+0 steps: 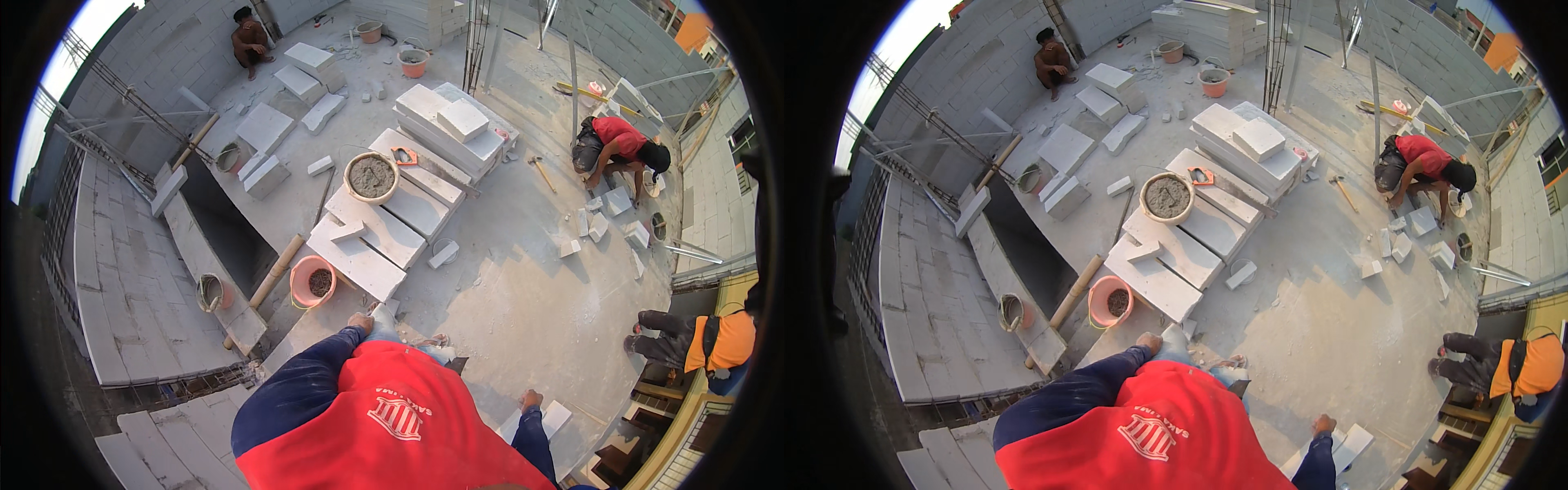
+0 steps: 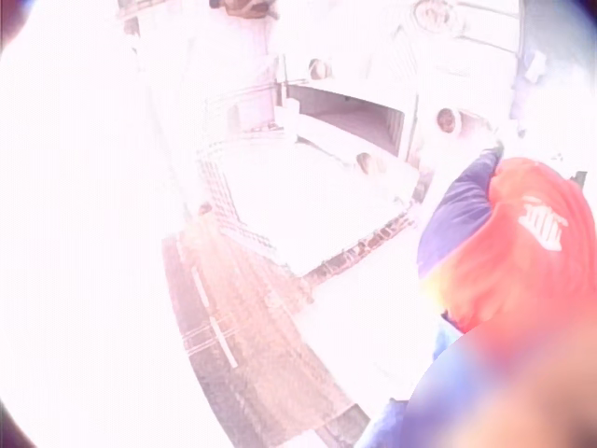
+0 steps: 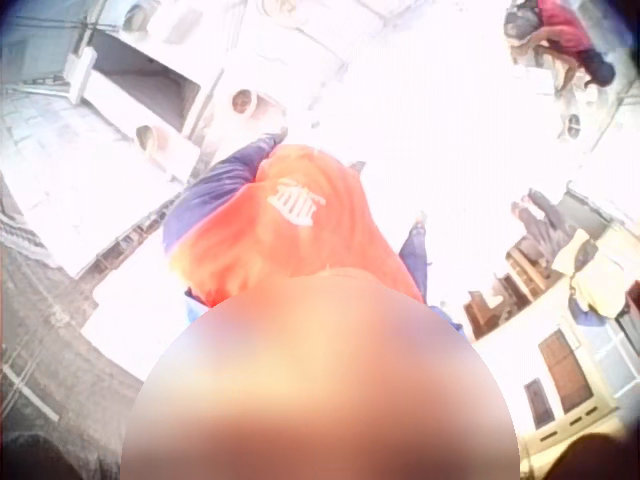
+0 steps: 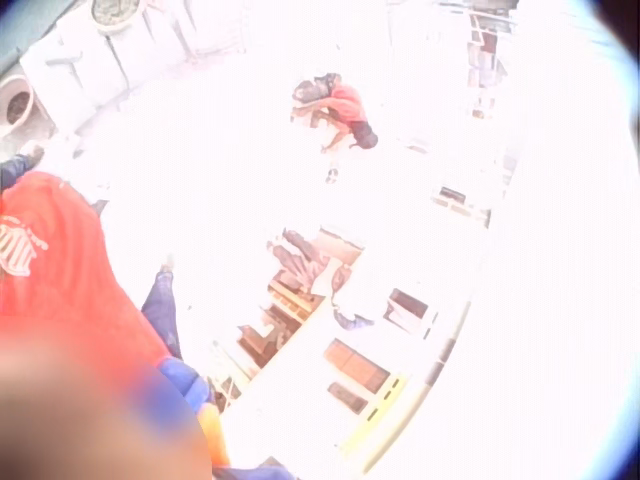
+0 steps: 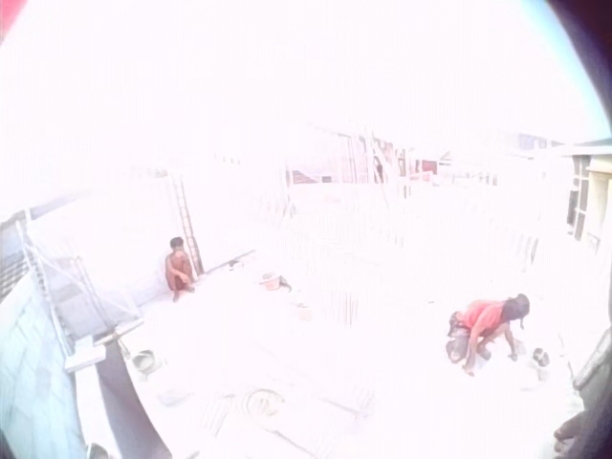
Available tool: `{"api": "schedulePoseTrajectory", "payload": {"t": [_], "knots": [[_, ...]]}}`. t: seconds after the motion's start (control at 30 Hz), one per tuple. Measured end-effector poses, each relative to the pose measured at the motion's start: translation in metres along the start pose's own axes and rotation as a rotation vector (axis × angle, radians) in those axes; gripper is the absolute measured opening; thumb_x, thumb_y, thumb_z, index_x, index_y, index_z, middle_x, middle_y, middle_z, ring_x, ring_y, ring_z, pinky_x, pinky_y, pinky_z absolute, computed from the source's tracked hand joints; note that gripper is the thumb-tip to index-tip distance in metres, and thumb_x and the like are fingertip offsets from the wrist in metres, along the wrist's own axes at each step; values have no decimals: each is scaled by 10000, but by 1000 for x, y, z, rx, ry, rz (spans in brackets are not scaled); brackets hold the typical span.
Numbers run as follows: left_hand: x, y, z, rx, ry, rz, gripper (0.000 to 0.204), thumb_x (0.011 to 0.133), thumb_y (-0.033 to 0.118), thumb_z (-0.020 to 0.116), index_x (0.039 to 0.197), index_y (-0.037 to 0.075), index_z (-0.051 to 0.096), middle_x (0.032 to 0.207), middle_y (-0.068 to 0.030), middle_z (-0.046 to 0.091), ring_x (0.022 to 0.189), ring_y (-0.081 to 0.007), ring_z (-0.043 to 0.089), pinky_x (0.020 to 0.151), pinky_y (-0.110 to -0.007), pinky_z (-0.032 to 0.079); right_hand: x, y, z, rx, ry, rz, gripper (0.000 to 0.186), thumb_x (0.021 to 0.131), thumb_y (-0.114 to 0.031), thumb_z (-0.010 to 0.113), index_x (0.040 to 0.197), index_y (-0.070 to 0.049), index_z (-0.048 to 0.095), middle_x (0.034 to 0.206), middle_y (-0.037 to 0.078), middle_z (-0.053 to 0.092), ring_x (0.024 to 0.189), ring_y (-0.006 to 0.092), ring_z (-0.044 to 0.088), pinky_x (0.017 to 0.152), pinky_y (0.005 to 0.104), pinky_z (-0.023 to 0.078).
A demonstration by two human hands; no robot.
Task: The person carries a white block to a wall, applies mortar with a trowel, and places the block on the wall. They then use a hammer to tap the block into position.
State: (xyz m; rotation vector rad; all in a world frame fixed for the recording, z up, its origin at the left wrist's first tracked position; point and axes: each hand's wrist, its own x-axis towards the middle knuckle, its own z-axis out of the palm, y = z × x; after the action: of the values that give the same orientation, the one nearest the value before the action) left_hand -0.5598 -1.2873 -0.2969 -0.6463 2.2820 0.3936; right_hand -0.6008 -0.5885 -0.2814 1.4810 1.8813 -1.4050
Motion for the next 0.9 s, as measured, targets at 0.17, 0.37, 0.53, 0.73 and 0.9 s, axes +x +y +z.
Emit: {"api": "schedulePoseTrajectory", "payload": {"t": [0.17, 0.37, 0.53, 0.73, 0.9], "knots": [[-35, -9, 21, 68, 45, 99, 362, 938, 274, 479, 1048, 77, 762, 1091, -190, 719, 1048, -323, 700, 906, -457, 546, 35, -160, 38, 11, 4, -145, 108, 864, -167, 525, 888, -73, 573, 630, 23, 453, 468, 164, 439, 404, 345, 339], [-50, -34, 22, 28, 166, 77, 294, 912, 237, 515, 965, 88, 763, 958, -177, 737, 928, -344, 726, 821, -466, 568, -41, -218, 209, -143, -298, -346, 221, 875, -160, 531, 1007, -16, 636, 698, 61, 577, 500, 176, 552, 414, 304, 443], [-40, -59, 31, -91, 115, 59, 316, 933, 287, 504, 968, 96, 754, 928, -205, 726, 914, -368, 718, 821, -480, 563, -137, -142, 346, -471, -585, -475, 244, 863, -243, 584, 974, -64, 708, 719, 73, 667, 561, 170, 627, 478, 330, 514], [-3, -108, 14, -91, 70, 179, 328, 933, 348, 524, 1006, 102, 728, 929, -208, 721, 910, -374, 707, 797, -493, 553, -154, -69, 387, -976, -854, -792, 201, 819, -228, 642, 863, -62, 747, 810, 161, 726, 726, 240, 733, 689, 400, 594], [32, -155, -17, -634, -101, 248, 262, 954, 322, 534, 1086, 141, 669, 952, -118, 715, 842, -334, 701, 670, -505, 531, -128, -74, 340, -843, -216, -746, 201, 817, -210, 646, 872, -41, 738, 848, 145, 716, 682, 304, 697, 617, 407, 575]]}}
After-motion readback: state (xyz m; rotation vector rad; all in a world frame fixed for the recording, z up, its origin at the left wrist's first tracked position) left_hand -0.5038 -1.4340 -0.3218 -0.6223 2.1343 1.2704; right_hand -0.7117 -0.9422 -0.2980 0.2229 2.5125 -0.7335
